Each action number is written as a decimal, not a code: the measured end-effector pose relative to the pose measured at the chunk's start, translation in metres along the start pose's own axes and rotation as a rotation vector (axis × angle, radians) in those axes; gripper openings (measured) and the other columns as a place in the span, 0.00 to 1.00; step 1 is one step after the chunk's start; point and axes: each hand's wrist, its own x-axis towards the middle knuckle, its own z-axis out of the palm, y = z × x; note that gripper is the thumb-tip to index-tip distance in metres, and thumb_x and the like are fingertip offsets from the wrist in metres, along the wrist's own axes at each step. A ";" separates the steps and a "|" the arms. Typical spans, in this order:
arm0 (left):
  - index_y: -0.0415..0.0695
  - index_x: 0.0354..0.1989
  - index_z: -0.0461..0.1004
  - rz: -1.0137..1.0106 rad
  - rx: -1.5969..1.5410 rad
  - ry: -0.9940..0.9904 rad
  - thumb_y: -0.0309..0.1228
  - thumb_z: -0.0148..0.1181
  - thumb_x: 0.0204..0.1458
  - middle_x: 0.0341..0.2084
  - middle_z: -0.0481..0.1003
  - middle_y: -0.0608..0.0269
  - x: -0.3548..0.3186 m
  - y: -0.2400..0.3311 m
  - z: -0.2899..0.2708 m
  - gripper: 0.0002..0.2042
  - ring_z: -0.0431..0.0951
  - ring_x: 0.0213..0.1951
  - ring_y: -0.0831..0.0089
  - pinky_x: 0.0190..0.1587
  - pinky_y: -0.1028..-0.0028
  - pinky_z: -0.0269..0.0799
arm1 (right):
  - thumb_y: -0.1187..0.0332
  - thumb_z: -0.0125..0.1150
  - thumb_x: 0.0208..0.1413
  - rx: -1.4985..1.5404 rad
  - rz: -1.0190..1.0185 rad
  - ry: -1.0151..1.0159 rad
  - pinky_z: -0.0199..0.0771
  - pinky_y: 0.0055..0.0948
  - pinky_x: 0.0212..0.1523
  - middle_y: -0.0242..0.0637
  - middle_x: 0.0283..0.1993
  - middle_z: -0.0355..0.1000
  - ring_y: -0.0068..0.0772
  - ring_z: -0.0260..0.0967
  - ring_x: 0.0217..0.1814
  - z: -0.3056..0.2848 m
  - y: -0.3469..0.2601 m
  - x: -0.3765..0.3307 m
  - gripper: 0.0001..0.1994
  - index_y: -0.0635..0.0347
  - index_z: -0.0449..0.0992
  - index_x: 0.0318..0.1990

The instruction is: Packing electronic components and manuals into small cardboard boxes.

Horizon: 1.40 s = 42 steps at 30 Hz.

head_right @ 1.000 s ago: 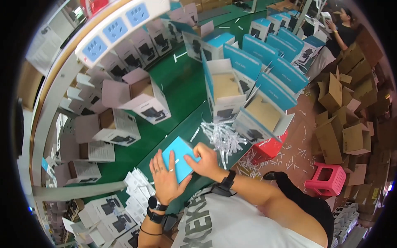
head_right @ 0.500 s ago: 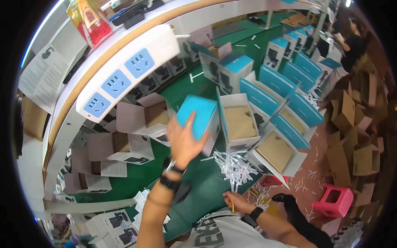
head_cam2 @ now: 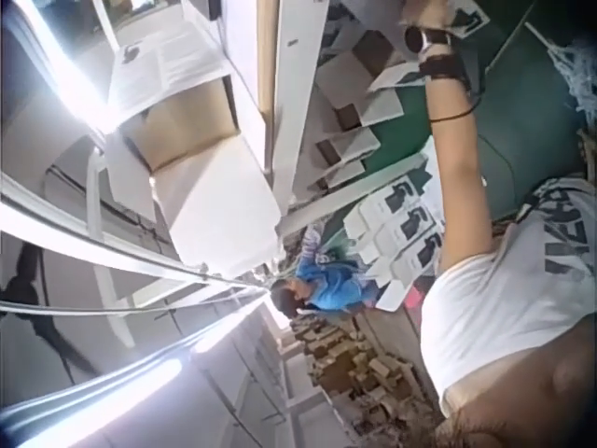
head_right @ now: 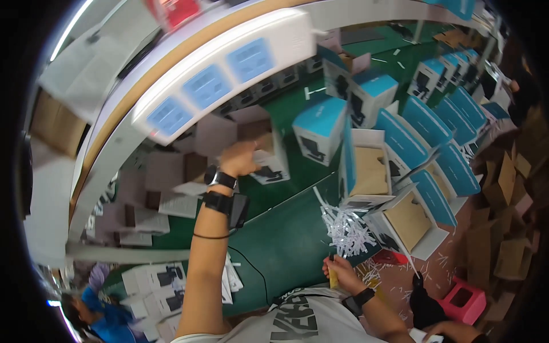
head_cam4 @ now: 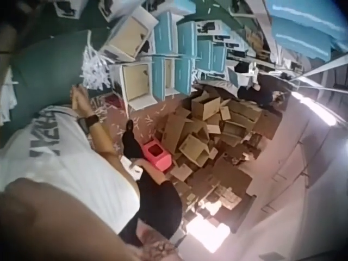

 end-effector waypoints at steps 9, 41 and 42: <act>0.53 0.45 0.85 0.353 0.059 0.623 0.29 0.65 0.47 0.52 0.79 0.64 -0.243 0.022 0.051 0.15 0.76 0.58 0.56 0.71 0.47 0.61 | 0.72 0.71 0.57 -0.423 -0.836 0.120 0.68 0.20 0.38 0.28 0.50 0.71 0.18 0.65 0.41 0.083 -0.114 0.032 0.24 0.61 0.72 0.60; 0.32 0.70 0.62 -0.392 -2.369 1.286 0.29 0.50 0.52 0.65 0.71 0.40 -0.427 -0.066 0.269 0.33 0.72 0.66 0.46 0.71 0.50 0.63 | 0.69 0.68 0.64 -0.492 -0.379 0.013 0.72 0.19 0.43 0.31 0.50 0.77 0.18 0.72 0.47 0.076 -0.043 -0.043 0.22 0.63 0.71 0.63; 0.32 0.70 0.62 -0.386 -2.366 1.274 0.29 0.50 0.52 0.65 0.71 0.40 -0.430 -0.057 0.240 0.33 0.72 0.66 0.46 0.71 0.50 0.63 | 0.69 0.68 0.64 -0.481 -0.383 0.018 0.72 0.19 0.43 0.31 0.50 0.77 0.18 0.72 0.47 0.072 -0.040 -0.044 0.22 0.63 0.71 0.63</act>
